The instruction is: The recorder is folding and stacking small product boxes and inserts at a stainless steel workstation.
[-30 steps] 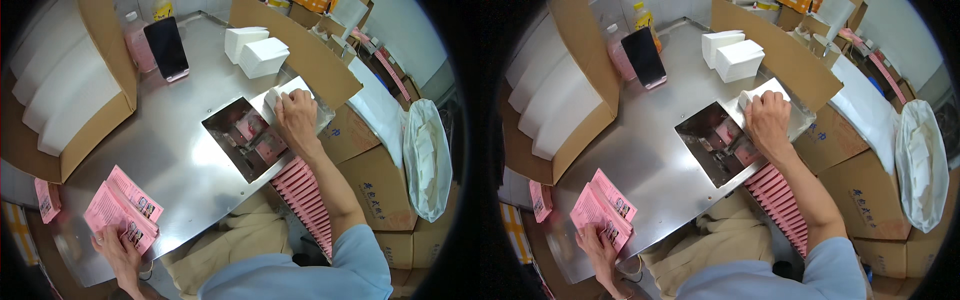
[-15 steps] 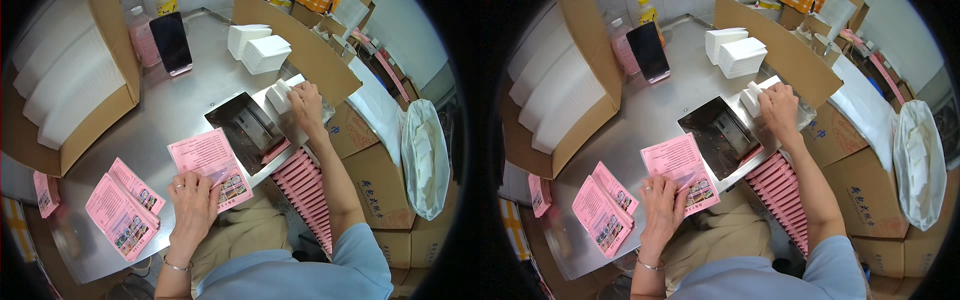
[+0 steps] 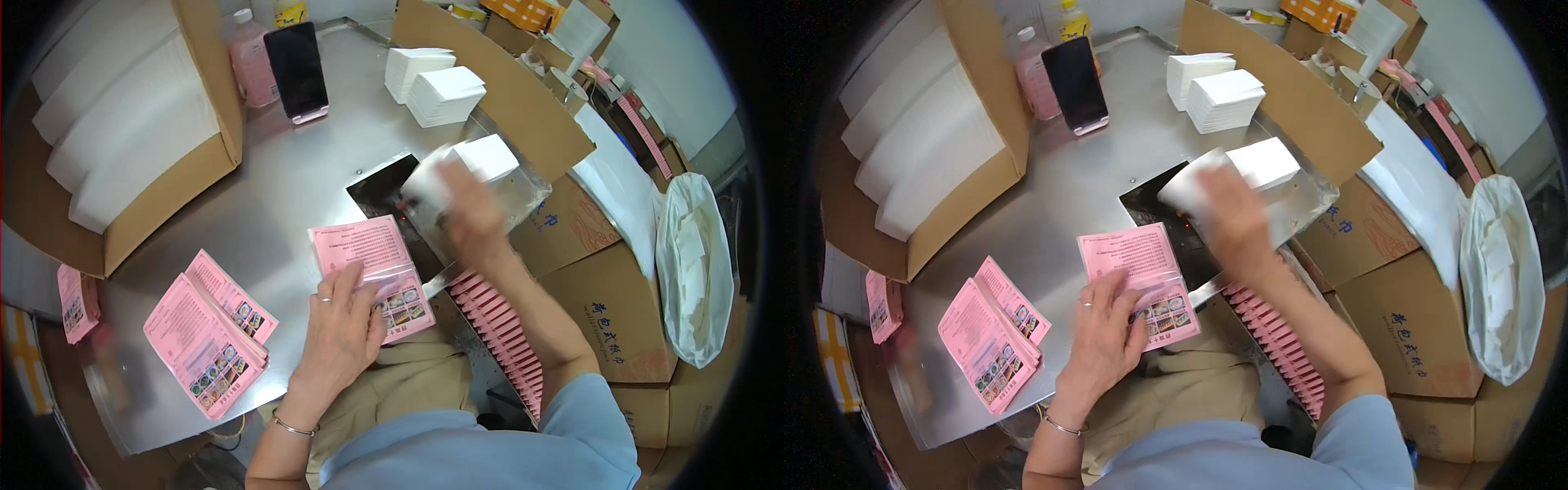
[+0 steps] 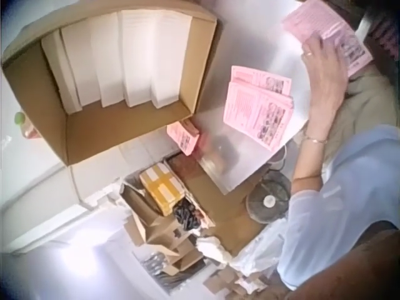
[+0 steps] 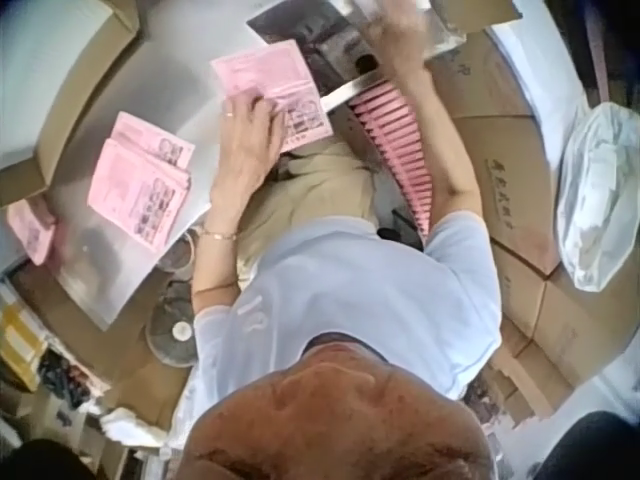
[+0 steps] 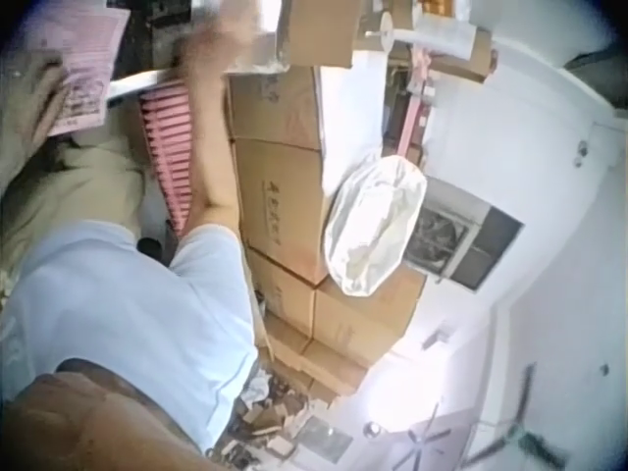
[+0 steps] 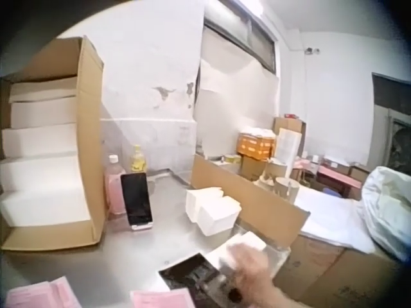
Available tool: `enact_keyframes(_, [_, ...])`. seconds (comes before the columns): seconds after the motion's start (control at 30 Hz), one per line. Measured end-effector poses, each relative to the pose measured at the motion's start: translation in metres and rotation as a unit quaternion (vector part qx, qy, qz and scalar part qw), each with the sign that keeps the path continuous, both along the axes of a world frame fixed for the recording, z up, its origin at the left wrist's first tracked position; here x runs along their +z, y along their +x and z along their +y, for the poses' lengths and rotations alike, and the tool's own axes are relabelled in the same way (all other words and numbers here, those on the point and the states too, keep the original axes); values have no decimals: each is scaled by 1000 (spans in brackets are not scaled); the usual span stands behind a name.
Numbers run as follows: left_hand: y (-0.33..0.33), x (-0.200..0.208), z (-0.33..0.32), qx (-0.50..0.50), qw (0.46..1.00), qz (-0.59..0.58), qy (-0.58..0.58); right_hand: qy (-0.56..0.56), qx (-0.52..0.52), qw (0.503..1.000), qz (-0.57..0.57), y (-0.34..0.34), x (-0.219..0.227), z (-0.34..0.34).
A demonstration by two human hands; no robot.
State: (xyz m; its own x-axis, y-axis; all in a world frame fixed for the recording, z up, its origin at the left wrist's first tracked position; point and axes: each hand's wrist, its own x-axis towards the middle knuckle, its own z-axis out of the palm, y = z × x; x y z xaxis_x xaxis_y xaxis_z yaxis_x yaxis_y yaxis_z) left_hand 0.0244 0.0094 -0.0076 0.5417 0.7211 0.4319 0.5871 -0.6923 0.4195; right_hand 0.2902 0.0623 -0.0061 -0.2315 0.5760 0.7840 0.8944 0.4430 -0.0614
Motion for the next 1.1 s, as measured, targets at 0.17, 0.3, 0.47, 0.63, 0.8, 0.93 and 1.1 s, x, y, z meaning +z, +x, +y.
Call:
enact_keyframes(0.17, [-21,12,2,67,992,93,-51,-107,229,965,-75,-84,-12,-77])
enact_keyframes(0.3, [9,10,1,120,992,24,-11,-145,113,974,-130,-107,7,-11])
enact_keyframes(0.47, [-4,9,-2,179,978,102,22,-26,88,995,35,-70,8,-29])
enact_keyframes(0.63, [5,11,-6,239,964,109,30,-69,-286,945,-146,30,20,18])
enact_keyframes(0.8, [0,15,-4,188,973,127,35,-101,-209,972,22,50,5,27])
enact_keyframes(0.93, [5,10,-5,188,969,153,43,-82,-167,980,70,56,3,24])
enact_keyframes(1.1, [9,11,-4,148,985,87,32,-107,-157,978,83,55,9,22])
